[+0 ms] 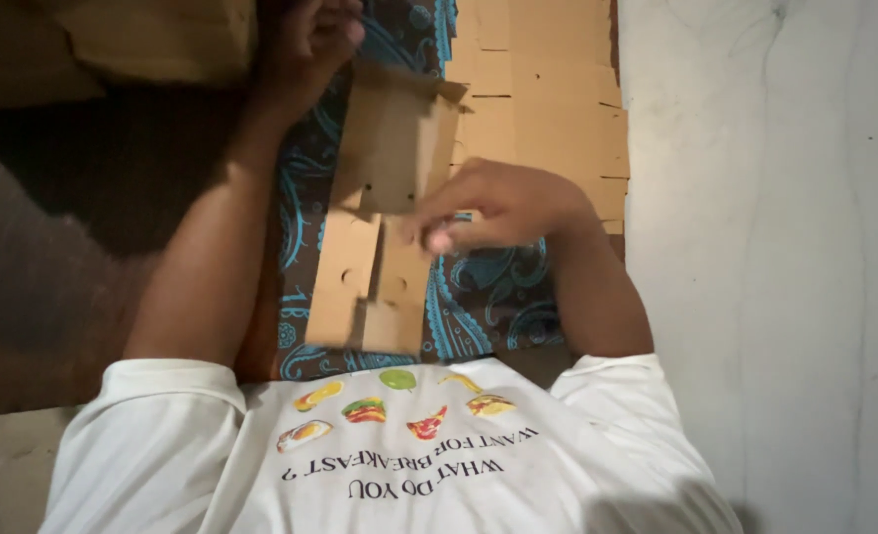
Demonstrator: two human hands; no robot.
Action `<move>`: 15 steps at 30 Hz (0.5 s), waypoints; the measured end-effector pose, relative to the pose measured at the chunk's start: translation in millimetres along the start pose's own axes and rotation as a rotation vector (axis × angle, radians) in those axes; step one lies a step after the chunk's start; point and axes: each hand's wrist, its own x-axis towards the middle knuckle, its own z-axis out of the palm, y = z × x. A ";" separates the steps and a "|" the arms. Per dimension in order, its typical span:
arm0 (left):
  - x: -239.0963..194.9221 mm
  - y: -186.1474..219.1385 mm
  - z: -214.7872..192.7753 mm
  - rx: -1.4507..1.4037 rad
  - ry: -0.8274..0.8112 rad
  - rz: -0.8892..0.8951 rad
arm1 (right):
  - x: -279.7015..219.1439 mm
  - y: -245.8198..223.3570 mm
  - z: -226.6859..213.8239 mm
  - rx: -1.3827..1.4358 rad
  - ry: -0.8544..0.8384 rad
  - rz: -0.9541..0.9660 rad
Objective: Assembling cardboard boxes from flat templates by folding and tucking flaps.
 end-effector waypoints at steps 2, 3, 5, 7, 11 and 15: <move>-2.6 10.0 -1.2 -0.015 -0.041 -0.013 | -17.5 7.1 9.4 0.148 -0.043 -0.160; -4.5 18.8 -3.3 0.064 -0.150 -0.017 | -22.6 8.7 16.7 -0.016 0.146 0.042; -5.7 19.4 -4.0 0.141 -0.254 -0.011 | -26.2 17.7 28.5 -0.190 0.334 0.247; -11.0 5.8 -1.1 0.426 -0.393 0.189 | -24.9 30.3 43.6 -0.259 0.584 0.656; -8.0 -24.7 13.0 0.580 -0.267 0.225 | -0.4 42.8 49.8 -0.135 0.657 0.853; 0.2 0.4 14.9 0.440 0.061 0.185 | 12.7 73.8 39.8 -0.264 0.947 0.514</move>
